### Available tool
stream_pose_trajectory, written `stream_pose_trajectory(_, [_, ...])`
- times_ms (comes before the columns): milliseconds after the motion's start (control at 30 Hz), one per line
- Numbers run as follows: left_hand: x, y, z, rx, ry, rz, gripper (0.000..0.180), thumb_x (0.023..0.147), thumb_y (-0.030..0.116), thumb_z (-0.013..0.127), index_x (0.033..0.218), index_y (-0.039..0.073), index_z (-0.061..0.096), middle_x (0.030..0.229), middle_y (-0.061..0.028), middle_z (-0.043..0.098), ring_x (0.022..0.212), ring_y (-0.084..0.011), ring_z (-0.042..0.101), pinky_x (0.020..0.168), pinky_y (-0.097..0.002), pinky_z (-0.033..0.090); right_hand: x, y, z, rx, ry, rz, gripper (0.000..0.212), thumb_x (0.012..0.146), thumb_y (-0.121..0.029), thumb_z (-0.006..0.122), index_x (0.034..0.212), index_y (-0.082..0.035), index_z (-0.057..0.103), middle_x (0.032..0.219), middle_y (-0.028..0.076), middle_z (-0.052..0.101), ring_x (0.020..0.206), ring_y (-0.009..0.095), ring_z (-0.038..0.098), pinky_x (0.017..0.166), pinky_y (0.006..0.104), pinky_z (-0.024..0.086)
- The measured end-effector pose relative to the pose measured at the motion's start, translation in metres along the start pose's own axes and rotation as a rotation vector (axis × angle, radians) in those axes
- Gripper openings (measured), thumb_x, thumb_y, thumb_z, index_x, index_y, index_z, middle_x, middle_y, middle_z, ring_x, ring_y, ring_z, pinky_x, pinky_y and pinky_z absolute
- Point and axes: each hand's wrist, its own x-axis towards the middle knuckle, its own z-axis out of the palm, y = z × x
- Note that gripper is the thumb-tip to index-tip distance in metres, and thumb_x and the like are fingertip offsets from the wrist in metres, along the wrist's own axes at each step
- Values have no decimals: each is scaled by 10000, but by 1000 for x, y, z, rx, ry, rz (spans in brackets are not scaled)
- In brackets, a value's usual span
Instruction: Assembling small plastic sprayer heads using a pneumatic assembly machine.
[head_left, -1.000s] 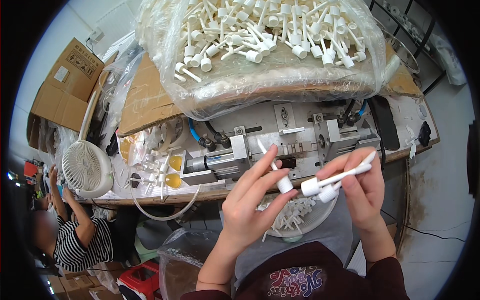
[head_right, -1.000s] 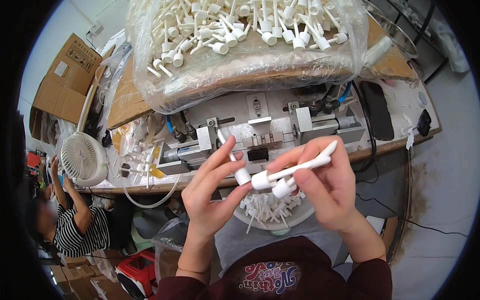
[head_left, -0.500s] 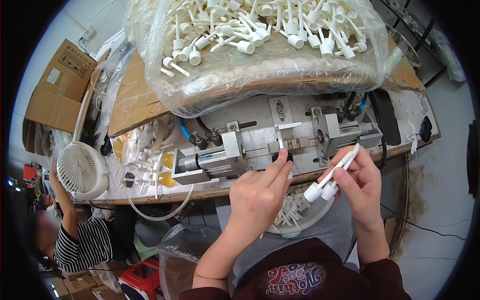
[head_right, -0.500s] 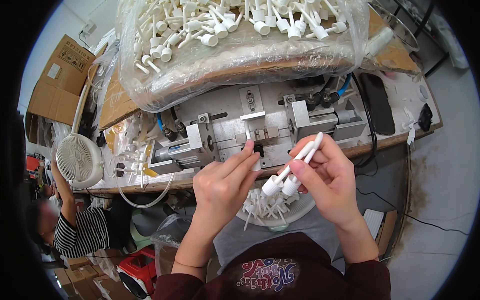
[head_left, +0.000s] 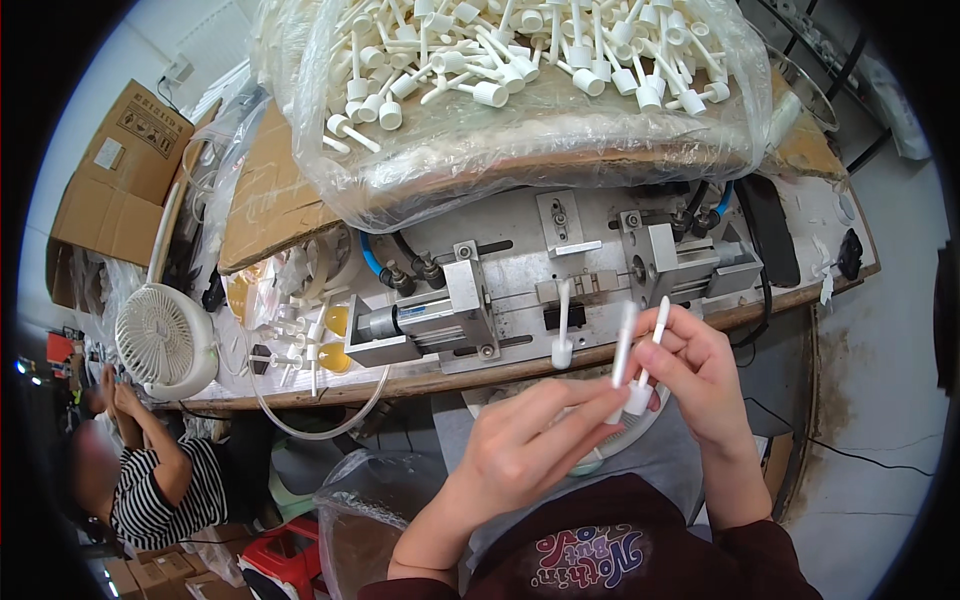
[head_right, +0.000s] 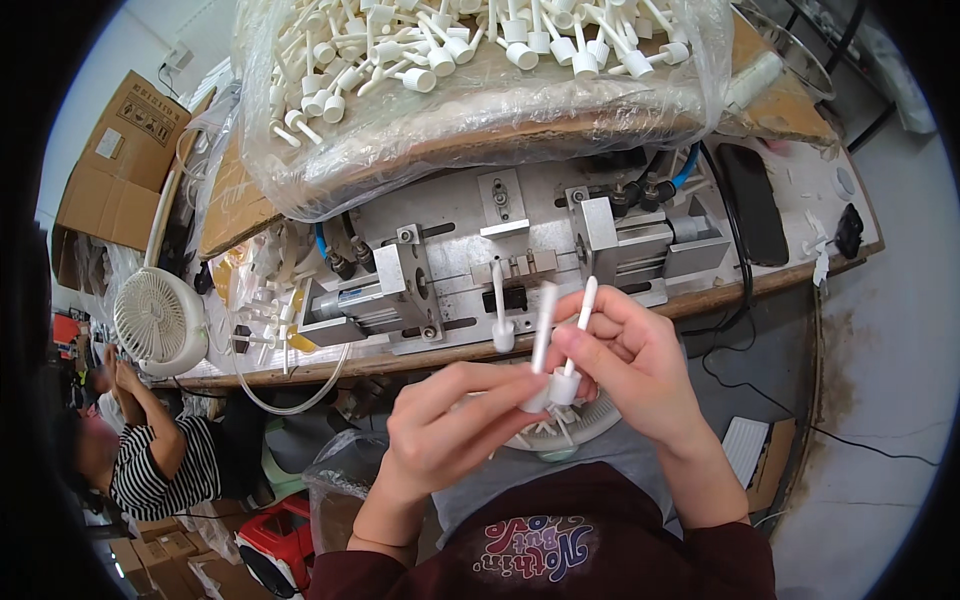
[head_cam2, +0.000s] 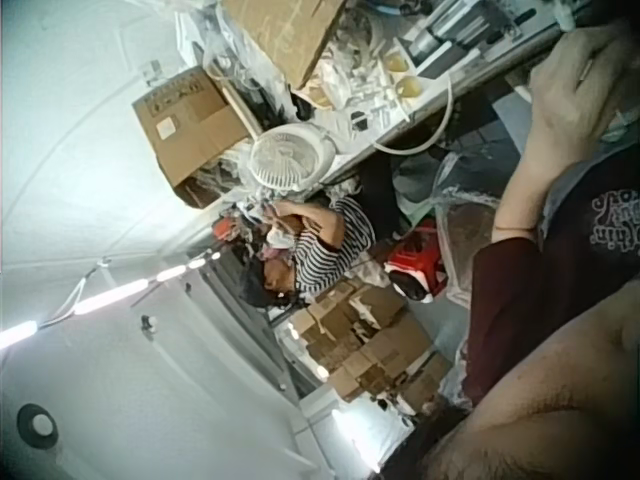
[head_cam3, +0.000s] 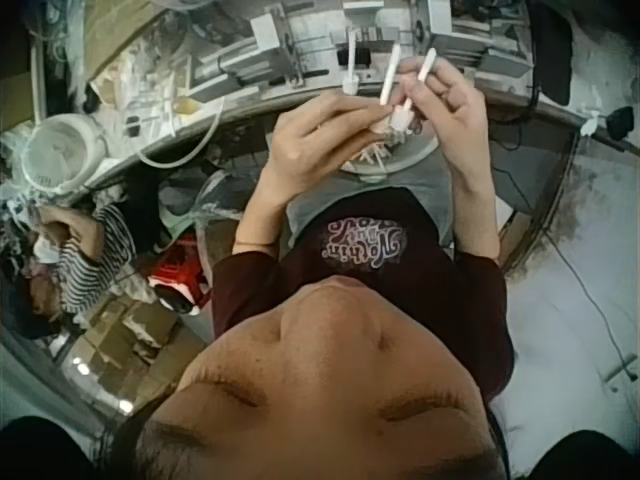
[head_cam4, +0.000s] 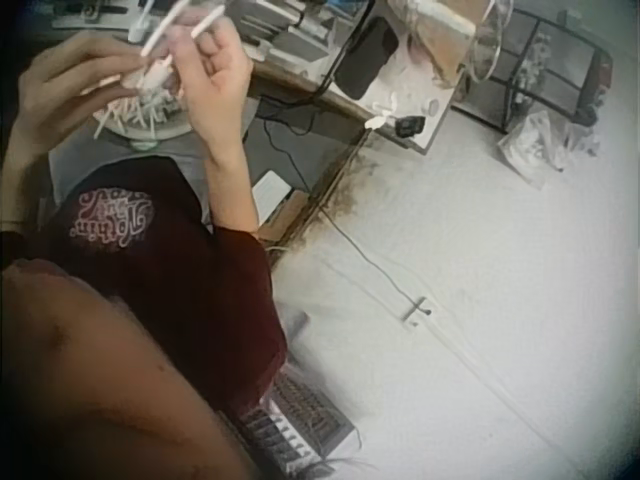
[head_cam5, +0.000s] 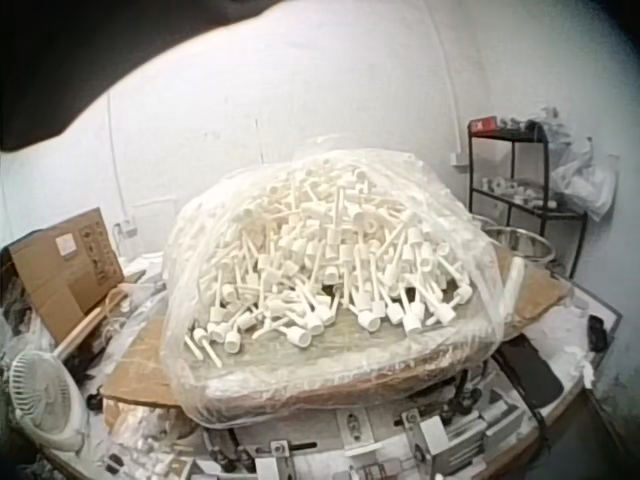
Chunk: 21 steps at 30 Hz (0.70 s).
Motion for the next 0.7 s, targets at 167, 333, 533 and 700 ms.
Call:
stream_pose_trajectory(167, [-2, -14, 3, 247, 111, -85, 326, 724, 69, 809, 1036, 22, 727, 1064, -121, 704, 747, -206, 685, 642, -289, 547, 1, 0, 0, -58, 91, -112, 196, 988, -143, 594, 1071, 26, 647, 841, 101, 724, 602, 45, 606, 530, 171, 474])
stream_pose_trajectory(333, [4, -24, 13, 536, -17, -73, 289, 739, 107, 789, 1018, 57, 732, 1155, -80, 706, 637, -182, 643, 575, -272, 499, -3, 8, -3, -31, 103, -99, 192, 980, -139, 606, 971, 34, 688, 824, 105, 714, 581, 55, 601, 507, 173, 465])
stream_pose_trajectory(533, [16, -24, 9, 589, -53, -62, 285, 719, 126, 794, 992, 71, 734, 1131, -30, 718, 528, -167, 563, 529, -272, 461, -2, 6, -5, -138, 138, -181, 128, 939, -76, 652, 909, 38, 702, 789, 65, 676, 552, 48, 583, 475, 174, 432])
stream_pose_trajectory(700, [16, -23, 6, 567, -67, -80, 297, 710, 129, 803, 993, 71, 731, 1107, -41, 722, 549, -171, 589, 536, -273, 474, -7, 7, -4, -9, 84, -69, 56, 892, -8, 686, 885, 47, 693, 737, 64, 669, 504, 47, 562, 436, 177, 407])
